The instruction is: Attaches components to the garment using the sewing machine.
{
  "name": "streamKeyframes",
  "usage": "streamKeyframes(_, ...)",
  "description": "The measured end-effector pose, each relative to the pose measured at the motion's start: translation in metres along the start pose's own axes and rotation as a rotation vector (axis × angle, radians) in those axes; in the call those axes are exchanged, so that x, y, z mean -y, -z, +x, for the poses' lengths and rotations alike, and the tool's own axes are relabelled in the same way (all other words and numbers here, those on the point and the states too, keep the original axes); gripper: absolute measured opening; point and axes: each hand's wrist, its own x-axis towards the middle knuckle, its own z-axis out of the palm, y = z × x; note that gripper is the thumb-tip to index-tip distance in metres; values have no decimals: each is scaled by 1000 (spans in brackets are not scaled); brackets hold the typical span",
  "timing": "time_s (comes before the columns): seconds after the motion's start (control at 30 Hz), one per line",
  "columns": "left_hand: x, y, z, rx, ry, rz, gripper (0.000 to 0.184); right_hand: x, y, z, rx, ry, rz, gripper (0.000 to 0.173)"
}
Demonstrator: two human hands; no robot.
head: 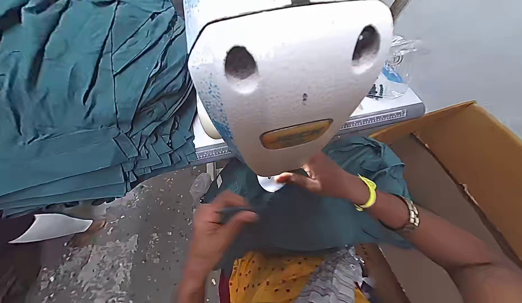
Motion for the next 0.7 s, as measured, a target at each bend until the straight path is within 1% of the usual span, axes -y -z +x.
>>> streamKeyframes(0.03,2,22,-2,-79,76,0,11,1,4,-5,85,-86,167,32)
streamKeyframes(0.07,6,45,-4,-142,159,15,8,1,5,-10,115,-163,245,29)
streamKeyframes(0.1,12,65,-6,-196,229,21,6,-1,6,-11,84,-234,235,25)
streamKeyframes(0.17,24,84,-11,-289,334,28,10,-6,5,-9,19,-352,155,21)
streamKeyframes(0.23,33,92,-17,-293,359,37,7,-3,-1,-4,-42,-382,114,24)
streamKeyframes(0.3,30,94,-24,-218,317,93,8,13,-13,-4,-149,-330,30,31)
streamKeyframes(0.37,20,83,-28,-64,207,143,13,34,-30,-5,-192,-179,-9,37)
streamKeyframes(0.43,7,64,-24,110,67,122,19,58,-51,-5,-121,-56,55,45)
streamKeyframes(0.47,1,55,-20,161,15,87,21,67,-59,-5,-80,-31,126,49)
streamKeyframes(0.5,-4,50,-15,166,-5,63,21,72,-64,-6,-70,-30,182,47)
streamKeyframes(0.53,-6,53,-11,122,12,57,18,74,-62,-7,-82,-59,197,41)
streamKeyframes(0.6,0,73,-10,-42,126,77,10,67,-39,-14,-114,-183,128,36)
streamKeyframes(0.63,10,83,-11,-122,202,112,6,56,-23,-18,-119,-259,72,37)
streamKeyframes(0.7,37,94,-17,-232,363,206,4,26,5,-25,-71,-398,4,37)
